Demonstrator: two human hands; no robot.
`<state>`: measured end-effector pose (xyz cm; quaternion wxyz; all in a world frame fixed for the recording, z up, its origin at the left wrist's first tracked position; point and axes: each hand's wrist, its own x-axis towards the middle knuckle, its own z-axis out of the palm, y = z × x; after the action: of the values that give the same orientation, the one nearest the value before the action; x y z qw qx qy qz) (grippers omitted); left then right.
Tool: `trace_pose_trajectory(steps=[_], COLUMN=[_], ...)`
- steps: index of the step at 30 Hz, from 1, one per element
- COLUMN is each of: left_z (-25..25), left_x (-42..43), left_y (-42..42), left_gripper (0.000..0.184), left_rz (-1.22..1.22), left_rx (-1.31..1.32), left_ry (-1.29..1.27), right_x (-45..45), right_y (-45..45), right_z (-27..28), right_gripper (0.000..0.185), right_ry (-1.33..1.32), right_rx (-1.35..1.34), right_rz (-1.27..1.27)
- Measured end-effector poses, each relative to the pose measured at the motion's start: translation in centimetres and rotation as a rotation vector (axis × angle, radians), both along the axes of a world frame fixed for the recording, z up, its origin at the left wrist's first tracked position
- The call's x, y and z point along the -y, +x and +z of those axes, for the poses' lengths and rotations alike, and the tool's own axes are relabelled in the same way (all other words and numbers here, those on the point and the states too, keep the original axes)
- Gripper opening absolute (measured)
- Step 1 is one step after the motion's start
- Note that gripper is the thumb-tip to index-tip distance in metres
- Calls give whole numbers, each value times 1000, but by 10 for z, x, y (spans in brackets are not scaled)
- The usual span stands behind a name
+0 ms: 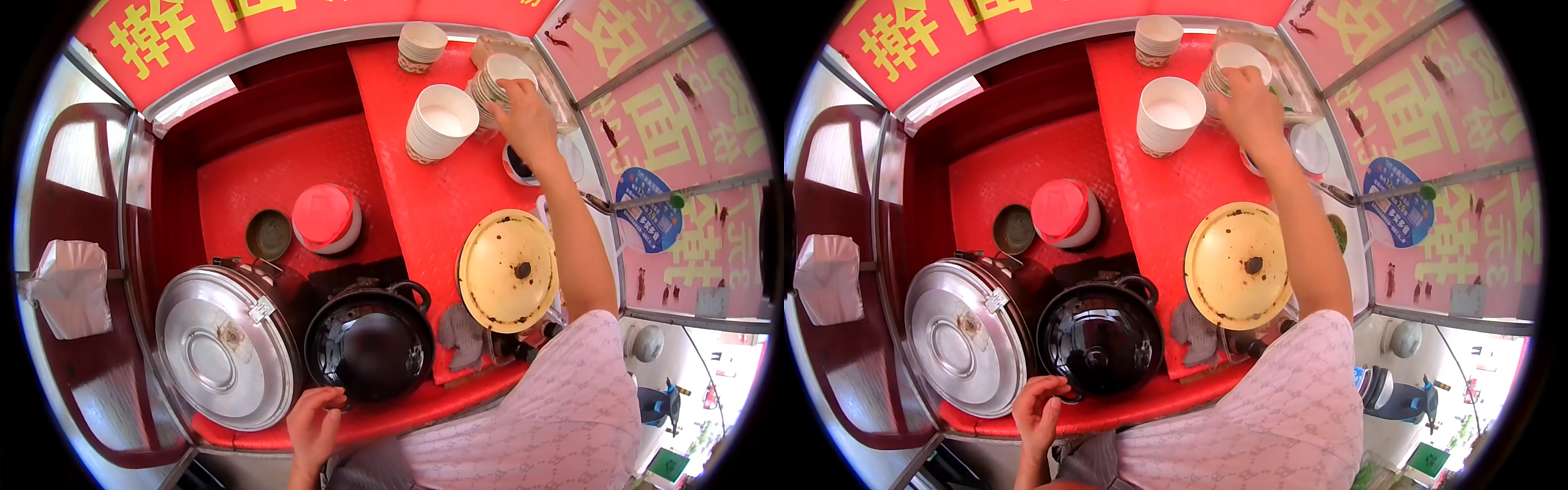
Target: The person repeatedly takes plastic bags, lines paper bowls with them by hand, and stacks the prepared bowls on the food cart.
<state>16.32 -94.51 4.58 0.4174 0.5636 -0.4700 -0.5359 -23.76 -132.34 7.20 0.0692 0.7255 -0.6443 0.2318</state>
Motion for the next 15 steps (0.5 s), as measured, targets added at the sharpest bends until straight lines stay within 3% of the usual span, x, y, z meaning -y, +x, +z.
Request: trace_pose_trajectory(steps=[2, 8, 15], left_z=[0, 0, -3], left_x=[1, 5, 4], left_y=[-2, 0, 4], left_gripper=[29, 27, 26], left_rz=[5, -28, -69], left_rx=[4, 87, 96], left_ry=[1, -15, 59], right_x=[20, 67, 121], right_y=[-31, -74, -57], right_z=[-14, -61, -72], right_gripper=[36, 32, 24], right_ry=[-52, 157, -36], right_rx=[-15, -146, -66], right_rz=[-40, -87, -86])
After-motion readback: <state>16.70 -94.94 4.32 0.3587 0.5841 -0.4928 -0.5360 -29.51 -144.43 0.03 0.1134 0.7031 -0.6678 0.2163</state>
